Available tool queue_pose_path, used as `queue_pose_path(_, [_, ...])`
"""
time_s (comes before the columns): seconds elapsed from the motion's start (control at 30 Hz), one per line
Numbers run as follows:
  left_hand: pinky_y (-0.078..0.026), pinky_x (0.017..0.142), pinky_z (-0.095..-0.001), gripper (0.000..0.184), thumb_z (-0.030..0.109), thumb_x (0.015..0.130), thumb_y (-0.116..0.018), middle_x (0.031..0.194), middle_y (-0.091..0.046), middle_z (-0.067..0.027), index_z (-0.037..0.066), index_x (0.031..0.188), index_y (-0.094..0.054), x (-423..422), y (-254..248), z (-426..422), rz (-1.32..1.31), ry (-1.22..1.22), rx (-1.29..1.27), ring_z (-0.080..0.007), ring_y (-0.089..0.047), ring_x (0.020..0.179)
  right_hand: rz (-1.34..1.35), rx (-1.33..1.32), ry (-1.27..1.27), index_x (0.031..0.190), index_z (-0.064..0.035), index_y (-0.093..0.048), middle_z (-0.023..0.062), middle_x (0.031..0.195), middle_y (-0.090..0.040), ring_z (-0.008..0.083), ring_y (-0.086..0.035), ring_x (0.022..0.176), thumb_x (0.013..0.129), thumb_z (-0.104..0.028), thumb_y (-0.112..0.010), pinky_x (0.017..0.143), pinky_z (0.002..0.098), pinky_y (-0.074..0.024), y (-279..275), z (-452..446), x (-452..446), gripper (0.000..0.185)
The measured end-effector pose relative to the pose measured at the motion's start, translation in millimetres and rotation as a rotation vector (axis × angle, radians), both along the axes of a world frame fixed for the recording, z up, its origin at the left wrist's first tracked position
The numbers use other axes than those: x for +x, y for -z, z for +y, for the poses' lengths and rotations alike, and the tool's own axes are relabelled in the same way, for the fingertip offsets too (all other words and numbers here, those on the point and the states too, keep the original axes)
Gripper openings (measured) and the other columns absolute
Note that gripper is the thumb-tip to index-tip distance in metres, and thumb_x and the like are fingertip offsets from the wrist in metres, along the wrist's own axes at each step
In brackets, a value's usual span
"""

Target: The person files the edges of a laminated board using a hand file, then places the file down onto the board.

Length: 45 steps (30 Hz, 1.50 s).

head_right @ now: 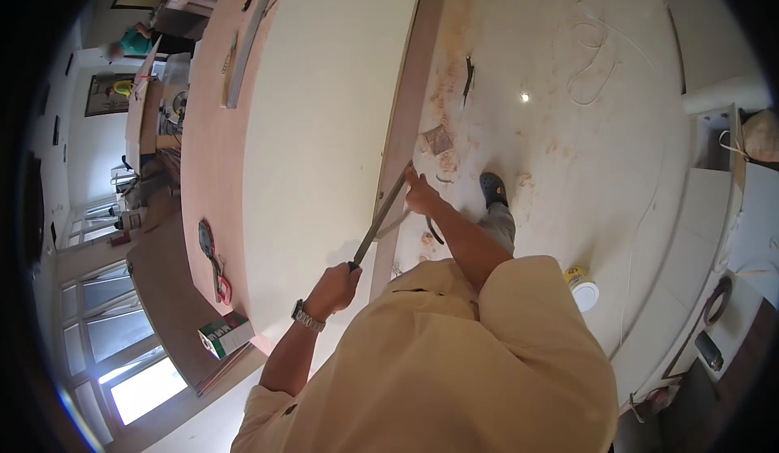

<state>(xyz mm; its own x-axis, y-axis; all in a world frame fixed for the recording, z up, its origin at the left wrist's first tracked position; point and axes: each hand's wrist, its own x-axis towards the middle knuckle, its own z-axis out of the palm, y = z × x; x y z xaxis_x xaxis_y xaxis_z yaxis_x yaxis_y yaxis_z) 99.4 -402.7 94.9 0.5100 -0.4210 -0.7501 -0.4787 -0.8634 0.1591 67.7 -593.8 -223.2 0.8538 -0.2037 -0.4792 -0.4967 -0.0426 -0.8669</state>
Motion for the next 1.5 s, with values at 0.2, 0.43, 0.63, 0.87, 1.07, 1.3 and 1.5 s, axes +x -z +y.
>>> queue_pose_path(0.2, [-0.049, 0.068, -0.0533, 0.036, 0.029, 0.099, -0.052, 0.080, -0.064, -0.0295, -0.005, 0.091, -0.057, -22, -73, 51, -0.045, 0.000, 0.008, -0.0485, -0.062, 0.080, -0.133, -0.128, 0.002, 0.155, -0.0092, -0.006, 0.0122, 0.163, -0.005, 0.0370, -0.007, 0.149, 0.083, 0.001, -0.041, 0.113, 0.0650, -0.0186, -124, 22, -32, 0.081])
queue_pose_path(0.43, [-0.049, 0.067, -0.0530, 0.037, 0.029, 0.099, -0.051, 0.078, -0.064, -0.0302, -0.006, 0.090, -0.057, -34, -16, 93, -0.009, -0.017, -0.014, -0.0495, -0.062, 0.077, -0.169, -0.060, 0.069, 0.155, -0.0064, -0.002, 0.0160, 0.163, -0.001, 0.0368, -0.004, 0.149, 0.081, 0.003, -0.041, 0.119, 0.0509, -0.0156, -38, 93, -42, 0.085])
queue_pose_path(0.63, [-0.048, 0.064, -0.0539, 0.038, 0.029, 0.099, -0.051, 0.073, -0.062, -0.0309, -0.006, 0.085, -0.057, -19, -8, 44, -0.094, 0.079, -0.211, -0.0494, -0.060, 0.073, -0.246, -0.096, 0.219, 0.155, -0.0060, -0.007, 0.0193, 0.162, -0.008, 0.0366, -0.005, 0.149, 0.077, 0.006, -0.041, 0.122, 0.0374, -0.0081, -67, 14, -25, 0.086])
queue_pose_path(0.87, [-0.046, 0.055, -0.0461, 0.040, 0.030, 0.099, -0.051, 0.067, -0.060, -0.0267, -0.007, 0.082, -0.056, 6, -75, -24, -0.033, 0.018, -0.189, -0.0415, -0.058, 0.058, -0.335, -0.173, 0.316, 0.153, 0.0013, -0.007, 0.0222, 0.161, -0.007, 0.0350, -0.007, 0.149, 0.077, 0.006, -0.041, 0.122, 0.0365, -0.0089, -124, -51, -4, 0.084])
queue_pose_path(1.07, [-0.042, 0.040, -0.0292, 0.037, 0.030, 0.099, -0.053, 0.058, -0.053, -0.0042, 0.000, 0.078, -0.053, 51, -104, -103, -0.015, -0.062, -0.121, -0.0135, -0.052, 0.044, -0.392, -0.197, 0.350, 0.153, 0.0017, -0.009, 0.0233, 0.160, -0.008, 0.0353, -0.010, 0.149, 0.078, 0.006, -0.040, 0.122, 0.0365, -0.0124, -144, -116, 39, 0.082])
queue_pose_path(1.3, [-0.043, 0.039, -0.0282, 0.038, 0.031, 0.100, -0.050, 0.059, -0.054, -0.0044, 0.000, 0.079, -0.053, 103, -136, -218, 0.101, -0.186, -0.062, -0.0123, -0.051, 0.042, -0.325, -0.243, 0.347, 0.153, 0.0013, -0.010, 0.0234, 0.160, -0.010, 0.0350, -0.012, 0.148, 0.080, 0.005, -0.041, 0.121, 0.0374, -0.0164, -169, -207, 92, 0.079])
queue_pose_path(1.5, [-0.044, 0.039, -0.0300, 0.040, 0.032, 0.100, -0.049, 0.057, -0.053, -0.0046, 0.000, 0.076, -0.052, 120, -92, -229, 0.120, -0.150, 0.015, -0.0145, -0.054, 0.042, -0.244, -0.151, 0.313, 0.154, 0.0000, -0.008, 0.0217, 0.160, -0.010, 0.0365, -0.011, 0.148, 0.080, 0.003, -0.042, 0.121, 0.0393, -0.0170, -122, -203, 101, 0.081])
